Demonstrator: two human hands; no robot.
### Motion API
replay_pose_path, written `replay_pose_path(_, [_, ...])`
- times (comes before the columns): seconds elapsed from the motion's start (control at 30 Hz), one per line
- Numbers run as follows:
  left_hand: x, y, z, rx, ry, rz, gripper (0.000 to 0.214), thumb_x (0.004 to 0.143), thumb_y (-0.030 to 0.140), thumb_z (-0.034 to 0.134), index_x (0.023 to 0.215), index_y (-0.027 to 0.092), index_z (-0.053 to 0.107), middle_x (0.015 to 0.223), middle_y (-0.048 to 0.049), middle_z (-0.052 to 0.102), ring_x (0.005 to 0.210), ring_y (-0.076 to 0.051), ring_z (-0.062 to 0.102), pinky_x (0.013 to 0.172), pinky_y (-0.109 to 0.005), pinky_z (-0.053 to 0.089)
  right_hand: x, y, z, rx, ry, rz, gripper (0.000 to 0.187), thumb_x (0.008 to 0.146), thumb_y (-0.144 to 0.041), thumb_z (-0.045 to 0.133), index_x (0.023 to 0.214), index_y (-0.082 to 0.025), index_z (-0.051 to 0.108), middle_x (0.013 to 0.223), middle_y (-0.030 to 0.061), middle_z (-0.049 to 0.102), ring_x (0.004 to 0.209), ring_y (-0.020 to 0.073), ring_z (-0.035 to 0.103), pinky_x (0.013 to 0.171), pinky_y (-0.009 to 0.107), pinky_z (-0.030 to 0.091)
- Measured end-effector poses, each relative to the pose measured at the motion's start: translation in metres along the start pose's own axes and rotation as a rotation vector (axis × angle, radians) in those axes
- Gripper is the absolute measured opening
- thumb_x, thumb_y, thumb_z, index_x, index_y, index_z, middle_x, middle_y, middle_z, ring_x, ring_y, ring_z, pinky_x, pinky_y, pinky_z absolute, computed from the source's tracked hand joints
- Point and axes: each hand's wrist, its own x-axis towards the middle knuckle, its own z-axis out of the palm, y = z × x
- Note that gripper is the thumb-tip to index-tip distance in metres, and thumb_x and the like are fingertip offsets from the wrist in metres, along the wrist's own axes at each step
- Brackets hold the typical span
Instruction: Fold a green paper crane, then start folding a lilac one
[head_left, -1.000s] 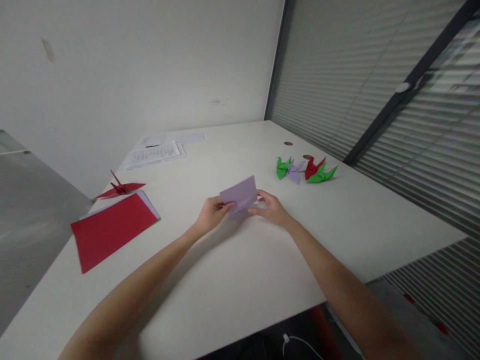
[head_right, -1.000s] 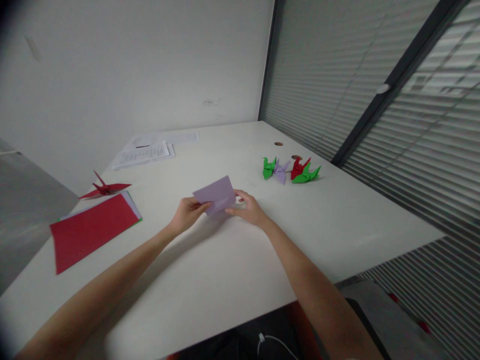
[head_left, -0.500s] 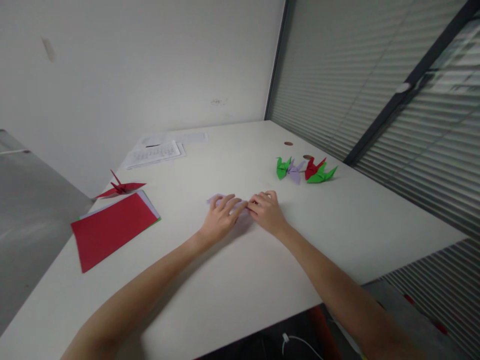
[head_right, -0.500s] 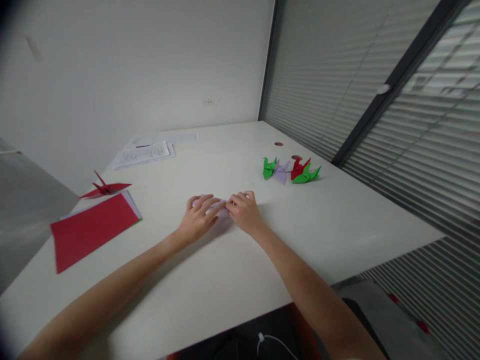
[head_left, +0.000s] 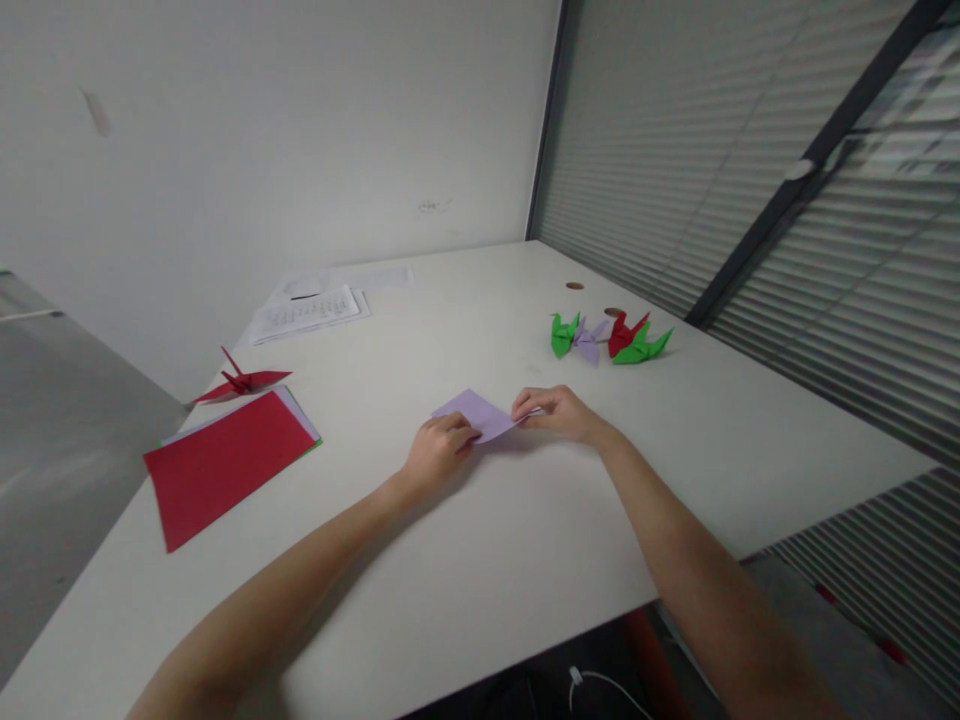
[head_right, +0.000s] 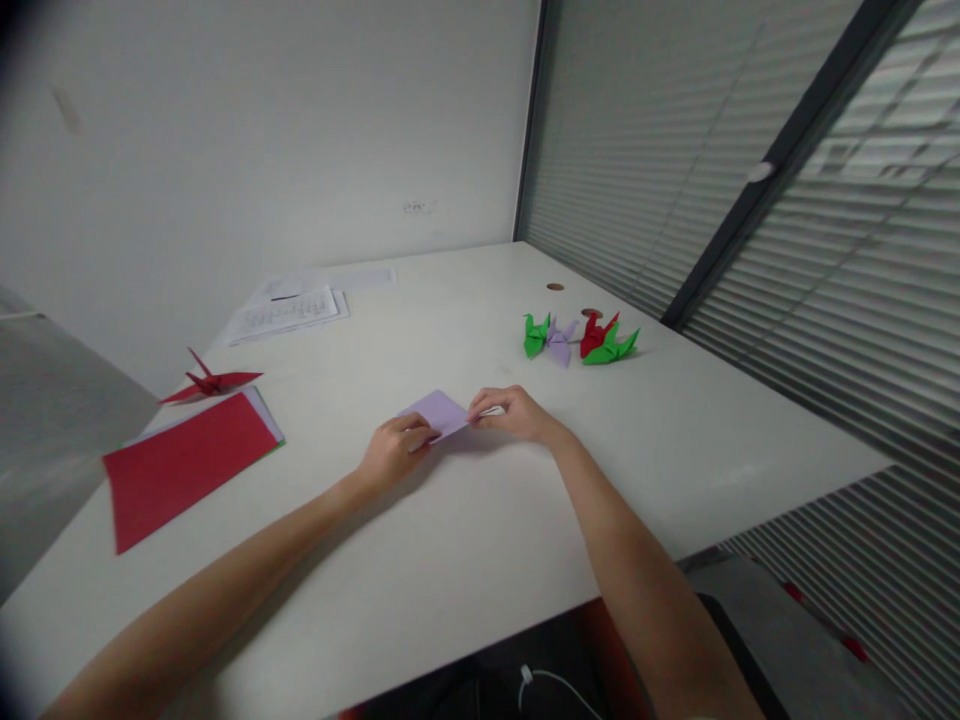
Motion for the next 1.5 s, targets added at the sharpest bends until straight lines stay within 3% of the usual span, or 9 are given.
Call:
replay_pose_path(0.17, [-0.009, 0.051, -0.005, -0.021, -0.275, 0.040, 0.040, 0.087, 0.052, 0.054, 0.091, 0.015, 0.067, 0.089, -0.0102, 0.067, 0.082, -0.023, 0.065, 0.075, -0.034, 0.051, 0.001, 0.015, 0.001, 0.077, 0.108, 0.194, 0.034, 0.066, -0.040, 0.075, 0.088, -0.015, 0.069, 0.072, 0.0021, 0.065, 0.068, 0.0149, 0.059, 0.066, 0.028, 0.046])
replay_pose_path(0.27, [-0.020, 0.077, -0.005, -0.003, -0.326, 0.097, 0.058, 0.083, 0.066, 0.049, 0.099, 0.012, 0.063, 0.096, -0.0128, 0.066, 0.091, -0.026, 0.063, 0.085, -0.040, 0.049, 0.003, 0.027, 0.011, -0.007, 0.062, 0.263, 0.038, 0.069, -0.038, 0.072, 0.098, -0.014, 0.064, 0.067, -0.0012, 0.062, 0.062, 0.0136, 0.057, 0.057, 0.024, 0.043])
replay_pose_path(0.37, [-0.031, 0.089, 0.000, -0.004, -0.302, 0.144, 0.069, 0.082, 0.070, 0.044, 0.114, 0.010, 0.057, 0.109, -0.0156, 0.063, 0.109, -0.030, 0.057, 0.099, -0.045, 0.041, 0.004, 0.029, 0.025, -0.245, 0.032, 0.228, 0.027, 0.078, -0.030, 0.063, 0.102, -0.017, 0.062, 0.085, 0.0027, 0.068, 0.076, 0.0166, 0.061, 0.067, 0.027, 0.046])
replay_pose_path(0.53, [-0.040, 0.094, 0.009, 0.009, -0.266, 0.181, 0.087, 0.081, 0.075, 0.039, 0.135, 0.006, 0.041, 0.134, -0.0216, 0.049, 0.130, -0.036, 0.039, 0.111, -0.051, 0.026, 0.005, 0.020, 0.043, -0.642, -0.040, 0.160, 0.029, 0.088, -0.022, 0.053, 0.116, -0.023, 0.058, 0.117, 0.0086, 0.065, 0.101, 0.0215, 0.063, 0.090, 0.036, 0.044])
replay_pose_path(0.7, [-0.043, 0.098, 0.009, 0.051, -0.263, 0.128, 0.090, 0.078, 0.077, 0.039, 0.135, 0.007, 0.042, 0.134, -0.0220, 0.047, 0.127, -0.038, 0.041, 0.109, -0.051, 0.028, 0.006, 0.017, 0.048, -0.826, -0.094, 0.093, 0.029, 0.090, -0.024, 0.053, 0.118, -0.020, 0.057, 0.116, 0.0107, 0.065, 0.107, 0.0232, 0.060, 0.094, 0.039, 0.042])
replay_pose_path(0.8, [-0.045, 0.102, 0.009, 0.125, -0.267, 0.061, 0.090, 0.076, 0.080, 0.038, 0.133, 0.010, 0.045, 0.130, -0.0224, 0.051, 0.120, -0.039, 0.046, 0.104, -0.054, 0.032, 0.006, 0.016, 0.048, -0.810, -0.096, 0.079, 0.028, 0.090, -0.022, 0.054, 0.118, -0.020, 0.056, 0.115, 0.0100, 0.065, 0.108, 0.0221, 0.060, 0.094, 0.038, 0.042])
replay_pose_path(1.0, [-0.046, 0.104, 0.008, 0.184, -0.324, 0.149, 0.085, 0.081, 0.074, 0.038, 0.134, 0.008, 0.040, 0.129, -0.0254, 0.051, 0.121, -0.039, 0.046, 0.102, -0.052, 0.034, 0.009, 0.013, 0.051, -0.820, -0.094, 0.092, 0.029, 0.090, -0.022, 0.052, 0.119, -0.022, 0.054, 0.116, 0.0086, 0.063, 0.107, 0.0207, 0.060, 0.092, 0.034, 0.043])
replay_pose_path(1.33, [-0.044, 0.106, 0.007, 0.156, -0.338, 0.139, 0.079, 0.083, 0.069, 0.042, 0.136, 0.011, 0.039, 0.128, -0.0234, 0.051, 0.120, -0.039, 0.046, 0.101, -0.054, 0.035, 0.013, 0.015, 0.057, -0.856, -0.080, 0.128, 0.028, 0.090, -0.025, 0.054, 0.118, -0.024, 0.058, 0.110, 0.0086, 0.064, 0.096, 0.0207, 0.063, 0.085, 0.033, 0.045])
replay_pose_path(1.5, [-0.046, 0.104, 0.009, 0.172, -0.325, 0.109, 0.083, 0.082, 0.072, 0.041, 0.141, 0.014, 0.034, 0.131, -0.0218, 0.050, 0.123, -0.040, 0.044, 0.102, -0.056, 0.032, 0.006, 0.020, 0.033, -0.492, 0.037, 0.168, 0.047, 0.086, -0.032, 0.060, 0.131, -0.023, 0.049, 0.098, 0.0056, 0.067, 0.086, 0.0183, 0.063, 0.078, 0.032, 0.048])
